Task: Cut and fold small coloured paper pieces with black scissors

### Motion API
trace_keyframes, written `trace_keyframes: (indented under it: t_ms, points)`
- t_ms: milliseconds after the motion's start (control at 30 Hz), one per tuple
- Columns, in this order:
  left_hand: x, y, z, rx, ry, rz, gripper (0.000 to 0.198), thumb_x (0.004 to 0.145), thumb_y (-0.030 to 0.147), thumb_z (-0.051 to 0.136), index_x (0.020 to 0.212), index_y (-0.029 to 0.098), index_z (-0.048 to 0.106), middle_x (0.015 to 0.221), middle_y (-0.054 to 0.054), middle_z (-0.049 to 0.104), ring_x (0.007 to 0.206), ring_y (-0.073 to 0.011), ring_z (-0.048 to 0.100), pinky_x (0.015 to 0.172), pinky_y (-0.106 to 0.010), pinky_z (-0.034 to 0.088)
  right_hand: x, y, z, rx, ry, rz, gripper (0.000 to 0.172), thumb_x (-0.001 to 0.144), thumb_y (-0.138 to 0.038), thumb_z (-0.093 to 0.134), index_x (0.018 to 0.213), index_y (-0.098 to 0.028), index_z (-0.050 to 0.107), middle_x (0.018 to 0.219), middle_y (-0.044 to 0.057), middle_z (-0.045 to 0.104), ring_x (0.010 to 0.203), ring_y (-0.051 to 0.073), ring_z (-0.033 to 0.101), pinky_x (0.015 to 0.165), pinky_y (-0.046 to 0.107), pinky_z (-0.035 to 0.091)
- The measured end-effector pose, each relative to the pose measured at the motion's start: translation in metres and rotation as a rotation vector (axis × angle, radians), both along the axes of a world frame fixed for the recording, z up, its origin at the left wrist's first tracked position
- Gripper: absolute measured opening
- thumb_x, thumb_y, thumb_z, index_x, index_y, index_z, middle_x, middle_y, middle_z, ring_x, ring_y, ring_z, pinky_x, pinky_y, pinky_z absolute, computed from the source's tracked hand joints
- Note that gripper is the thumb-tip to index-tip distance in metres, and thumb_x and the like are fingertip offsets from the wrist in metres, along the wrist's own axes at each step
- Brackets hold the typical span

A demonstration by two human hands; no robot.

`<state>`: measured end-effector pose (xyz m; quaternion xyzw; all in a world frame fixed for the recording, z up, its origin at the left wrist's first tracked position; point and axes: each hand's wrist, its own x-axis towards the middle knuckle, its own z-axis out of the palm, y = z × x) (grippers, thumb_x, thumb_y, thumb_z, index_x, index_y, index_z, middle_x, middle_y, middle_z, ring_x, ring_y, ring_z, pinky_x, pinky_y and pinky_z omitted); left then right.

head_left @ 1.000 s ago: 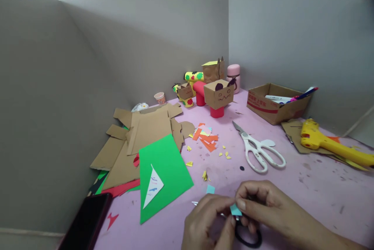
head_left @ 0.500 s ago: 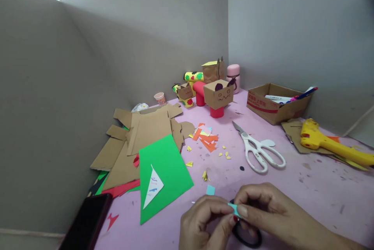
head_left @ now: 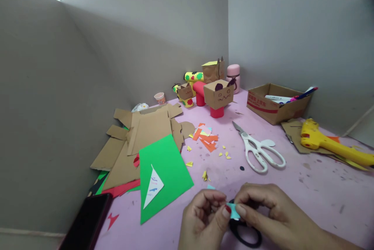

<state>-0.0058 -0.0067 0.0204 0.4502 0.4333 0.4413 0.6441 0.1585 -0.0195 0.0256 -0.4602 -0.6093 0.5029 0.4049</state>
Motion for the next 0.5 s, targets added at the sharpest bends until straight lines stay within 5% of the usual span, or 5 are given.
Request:
trace_keyframes:
  t_ms: [500]
  points:
    - [0.0002,-0.0032,-0.0016,0.046,0.030,-0.072,0.023,0.071,0.039,0.073,0.071,0.016,0.070,0.058,0.000,0.066,0.058,-0.0105,0.058,0.057,-0.017,0.043,-0.0025,0.0000,-0.0065,-0.285,0.255,0.022,0.027,0.076,-0.040,0.067,0.069,-0.015,0.057,0.057,-0.003,0.056,0.048,0.010,0.044,0.047,0.022,0.034]
